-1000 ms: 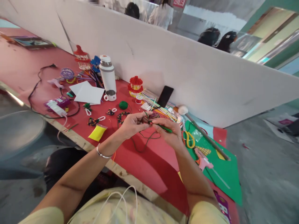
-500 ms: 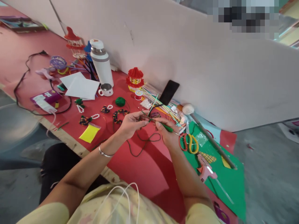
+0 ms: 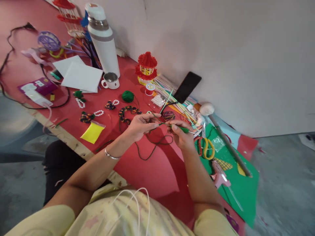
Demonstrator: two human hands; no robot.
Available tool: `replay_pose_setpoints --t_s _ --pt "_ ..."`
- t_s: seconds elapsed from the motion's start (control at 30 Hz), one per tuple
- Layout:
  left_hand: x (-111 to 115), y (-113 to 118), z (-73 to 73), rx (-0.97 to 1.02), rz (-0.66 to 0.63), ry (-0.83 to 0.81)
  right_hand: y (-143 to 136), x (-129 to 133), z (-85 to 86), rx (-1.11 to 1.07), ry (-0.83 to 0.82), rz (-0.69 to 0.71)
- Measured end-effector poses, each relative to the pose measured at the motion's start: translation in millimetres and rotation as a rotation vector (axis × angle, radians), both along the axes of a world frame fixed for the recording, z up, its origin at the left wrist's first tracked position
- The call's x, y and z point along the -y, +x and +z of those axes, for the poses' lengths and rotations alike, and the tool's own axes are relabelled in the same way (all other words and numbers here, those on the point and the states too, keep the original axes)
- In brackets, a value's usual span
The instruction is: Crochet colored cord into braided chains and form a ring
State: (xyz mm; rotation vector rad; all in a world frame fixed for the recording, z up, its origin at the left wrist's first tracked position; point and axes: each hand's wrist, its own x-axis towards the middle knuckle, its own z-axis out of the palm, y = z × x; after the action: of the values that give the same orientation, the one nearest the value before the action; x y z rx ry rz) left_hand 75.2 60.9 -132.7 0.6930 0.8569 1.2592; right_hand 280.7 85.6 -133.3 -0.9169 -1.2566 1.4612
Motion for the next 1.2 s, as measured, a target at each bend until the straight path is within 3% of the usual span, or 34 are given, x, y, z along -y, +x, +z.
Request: replay_pose_setpoints --t_s 0.53,0.77,1.2 --pt "1.2 1.6 -4.3 0.012 -0.033 0.011 2.0 -4.3 -5.2 -0.017 -0.014 0.036" --pt "-0.8 4.7 -10.3 0.004 0.018 0.012 0.1 -5.5 -6.6 -0.011 -0.059 0.01" --pt "0.8 4.3 -8.0 -0.022 0.009 -0.009 2.7 -7.2 -9.6 0.029 -0.04 0.017"
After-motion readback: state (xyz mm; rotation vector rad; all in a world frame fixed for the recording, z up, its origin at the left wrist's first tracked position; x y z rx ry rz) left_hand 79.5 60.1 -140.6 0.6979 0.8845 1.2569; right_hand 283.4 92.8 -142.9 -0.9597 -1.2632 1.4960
